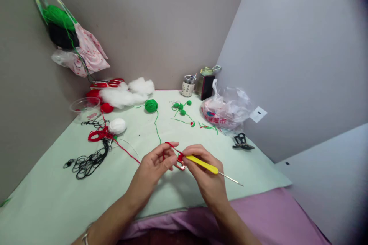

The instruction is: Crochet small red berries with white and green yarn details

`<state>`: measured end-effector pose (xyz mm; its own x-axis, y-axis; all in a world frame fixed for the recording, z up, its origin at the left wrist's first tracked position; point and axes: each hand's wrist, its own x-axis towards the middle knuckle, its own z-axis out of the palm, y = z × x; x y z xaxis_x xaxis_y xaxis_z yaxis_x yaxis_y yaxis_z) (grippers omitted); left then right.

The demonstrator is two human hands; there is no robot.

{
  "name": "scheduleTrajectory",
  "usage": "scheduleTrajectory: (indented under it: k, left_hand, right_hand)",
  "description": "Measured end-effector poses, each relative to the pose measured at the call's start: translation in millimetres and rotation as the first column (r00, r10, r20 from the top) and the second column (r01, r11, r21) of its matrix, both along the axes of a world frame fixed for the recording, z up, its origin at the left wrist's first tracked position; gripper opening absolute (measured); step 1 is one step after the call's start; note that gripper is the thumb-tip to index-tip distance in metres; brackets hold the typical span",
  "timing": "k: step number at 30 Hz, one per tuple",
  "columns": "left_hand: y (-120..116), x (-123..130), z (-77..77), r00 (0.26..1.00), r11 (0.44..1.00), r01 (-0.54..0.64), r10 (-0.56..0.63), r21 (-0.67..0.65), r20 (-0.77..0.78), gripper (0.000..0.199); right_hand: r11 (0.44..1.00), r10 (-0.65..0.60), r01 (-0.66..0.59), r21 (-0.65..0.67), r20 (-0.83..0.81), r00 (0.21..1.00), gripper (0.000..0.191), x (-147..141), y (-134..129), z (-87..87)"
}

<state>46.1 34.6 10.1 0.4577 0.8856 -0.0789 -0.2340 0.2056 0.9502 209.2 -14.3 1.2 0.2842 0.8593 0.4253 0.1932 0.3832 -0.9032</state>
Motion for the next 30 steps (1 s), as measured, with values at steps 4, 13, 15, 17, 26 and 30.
scheduleTrajectory:
  k: [4, 13, 15, 17, 26, 30]
  left_hand:
    - [24, 9, 5.7, 0.972, 0.978, 0.029, 0.020, -0.207, 0.233, 0.032]
    - [79, 11, -16.4, 0.938, 0.966, -0.143, 0.201, -0.213, 0.283, 0.028]
    - [79, 16, -24.4, 0.930, 0.959, -0.185, 0.242, -0.217, 0.275, 0.031]
    - [77, 19, -30.5, 0.931, 0.954, -0.206, 0.260, -0.218, 0.257, 0.034]
    - [84, 13, -53.8, 0.960, 0.960, -0.234, 0.253, -0.155, 0.122, 0.024]
    - [88, 11, -63.1, 0.969, 0.965, -0.223, 0.235, -0.140, 0.080, 0.025]
  right_hand:
    - [0.940, -0.127, -0.039, 0.338, 0.456, 0.881, 0.027, 3, 28, 4.1]
    - [0.909, 0.048, -0.312, 0.275, 0.677, 0.735, 0.043, 4, 100, -11.7]
    - [0.929, 0.087, -0.295, 0.222, 0.645, 0.759, 0.036, 3, 103, -17.4]
    - [0.948, 0.112, -0.266, 0.173, 0.603, 0.790, 0.030, 1, 103, -20.3]
    - [0.959, 0.270, -0.227, -0.169, 0.300, 0.915, 0.017, 0, 101, -20.5]
    - [0.913, 0.347, -0.283, -0.294, 0.196, 0.917, 0.026, 1, 104, -25.2]
